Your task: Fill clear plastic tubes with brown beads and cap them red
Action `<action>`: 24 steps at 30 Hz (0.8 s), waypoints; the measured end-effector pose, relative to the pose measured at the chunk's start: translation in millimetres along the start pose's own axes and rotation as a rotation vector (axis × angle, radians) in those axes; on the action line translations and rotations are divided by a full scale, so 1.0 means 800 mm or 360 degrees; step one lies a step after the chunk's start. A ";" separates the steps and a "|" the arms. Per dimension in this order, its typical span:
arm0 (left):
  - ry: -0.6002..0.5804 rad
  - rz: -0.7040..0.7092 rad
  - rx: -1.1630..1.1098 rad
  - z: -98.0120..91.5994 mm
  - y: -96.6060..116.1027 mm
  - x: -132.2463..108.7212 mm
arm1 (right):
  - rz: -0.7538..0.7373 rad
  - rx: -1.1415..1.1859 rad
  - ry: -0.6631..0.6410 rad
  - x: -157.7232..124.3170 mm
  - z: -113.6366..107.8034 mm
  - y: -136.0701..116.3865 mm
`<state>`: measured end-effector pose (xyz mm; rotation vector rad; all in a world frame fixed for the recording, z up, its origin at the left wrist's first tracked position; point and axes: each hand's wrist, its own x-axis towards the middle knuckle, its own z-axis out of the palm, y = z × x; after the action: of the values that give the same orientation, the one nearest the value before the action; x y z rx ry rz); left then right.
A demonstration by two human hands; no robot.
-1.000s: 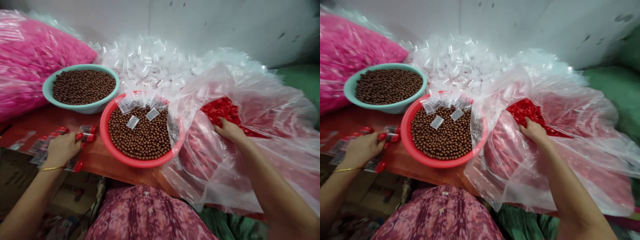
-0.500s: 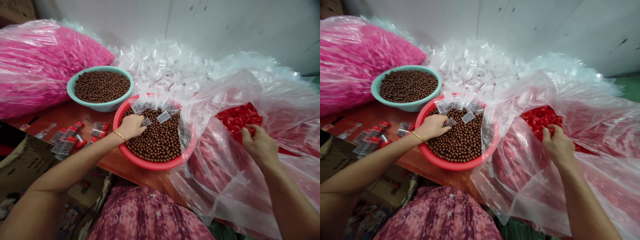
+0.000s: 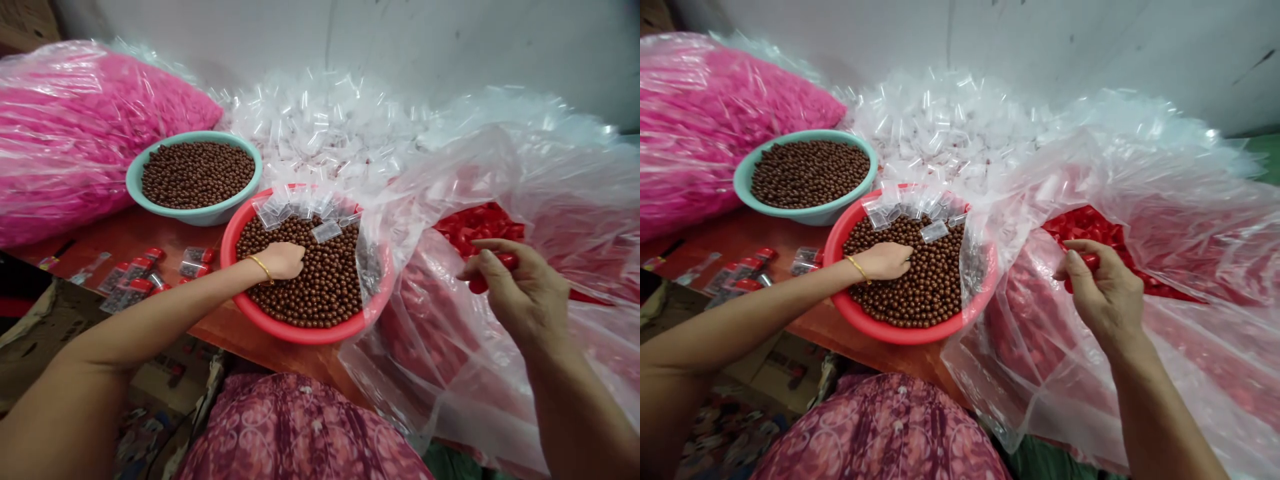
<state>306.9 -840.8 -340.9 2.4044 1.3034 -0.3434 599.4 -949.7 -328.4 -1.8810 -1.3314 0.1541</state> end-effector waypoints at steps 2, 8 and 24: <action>0.0110 0.0039 -0.0263 0.009 0.000 0.011 | 0.0058 0.0270 -0.0055 -0.003 0.006 -0.012; 0.0270 0.0421 -0.1606 0.013 -0.017 0.006 | 0.0430 0.1052 -0.0522 -0.006 0.036 -0.061; 0.0454 0.0499 -0.2181 0.029 -0.001 -0.029 | 0.0378 0.1419 -0.1231 -0.013 0.123 -0.120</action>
<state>292.8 -868.1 -353.0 1.3867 0.7497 0.7733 473.2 -894.1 -333.2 -1.1915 -1.1705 1.4553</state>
